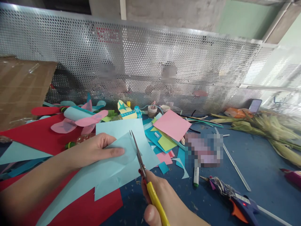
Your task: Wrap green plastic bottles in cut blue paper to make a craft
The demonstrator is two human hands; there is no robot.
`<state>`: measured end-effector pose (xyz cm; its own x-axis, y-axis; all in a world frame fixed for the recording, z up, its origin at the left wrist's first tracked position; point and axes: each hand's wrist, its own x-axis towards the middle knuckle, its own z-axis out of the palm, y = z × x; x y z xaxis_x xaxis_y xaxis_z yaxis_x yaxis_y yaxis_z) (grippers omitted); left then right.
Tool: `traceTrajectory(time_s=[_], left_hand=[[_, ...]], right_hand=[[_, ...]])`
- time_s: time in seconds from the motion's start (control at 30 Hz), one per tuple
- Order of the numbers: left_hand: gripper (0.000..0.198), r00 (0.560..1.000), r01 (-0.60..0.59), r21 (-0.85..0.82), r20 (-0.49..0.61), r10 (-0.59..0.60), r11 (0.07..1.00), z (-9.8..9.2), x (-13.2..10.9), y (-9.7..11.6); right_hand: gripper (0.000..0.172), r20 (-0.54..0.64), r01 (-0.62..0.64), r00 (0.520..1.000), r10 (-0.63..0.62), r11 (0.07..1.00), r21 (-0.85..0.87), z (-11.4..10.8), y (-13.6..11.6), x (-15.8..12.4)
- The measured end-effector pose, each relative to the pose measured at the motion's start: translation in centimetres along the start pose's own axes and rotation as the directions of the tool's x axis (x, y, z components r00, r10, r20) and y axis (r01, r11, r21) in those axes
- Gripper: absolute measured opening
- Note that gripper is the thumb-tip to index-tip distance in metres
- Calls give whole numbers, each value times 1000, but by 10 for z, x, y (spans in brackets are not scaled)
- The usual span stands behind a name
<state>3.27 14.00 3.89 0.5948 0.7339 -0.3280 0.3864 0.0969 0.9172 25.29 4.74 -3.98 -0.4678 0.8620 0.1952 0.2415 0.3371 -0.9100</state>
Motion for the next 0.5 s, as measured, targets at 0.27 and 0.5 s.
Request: traceTrajectory(time_s=[0.27,0.5], left_hand=[[44,1000,0,0,3,0,1000,0,0,-1],[46,1000,7,18,-3,-7,1000,1,-3,1]], right_hand=[[71,5,-113,994,113,987,115,1,-7,-3],[74,24,-114,993,112,988,102,0,-9,-2]])
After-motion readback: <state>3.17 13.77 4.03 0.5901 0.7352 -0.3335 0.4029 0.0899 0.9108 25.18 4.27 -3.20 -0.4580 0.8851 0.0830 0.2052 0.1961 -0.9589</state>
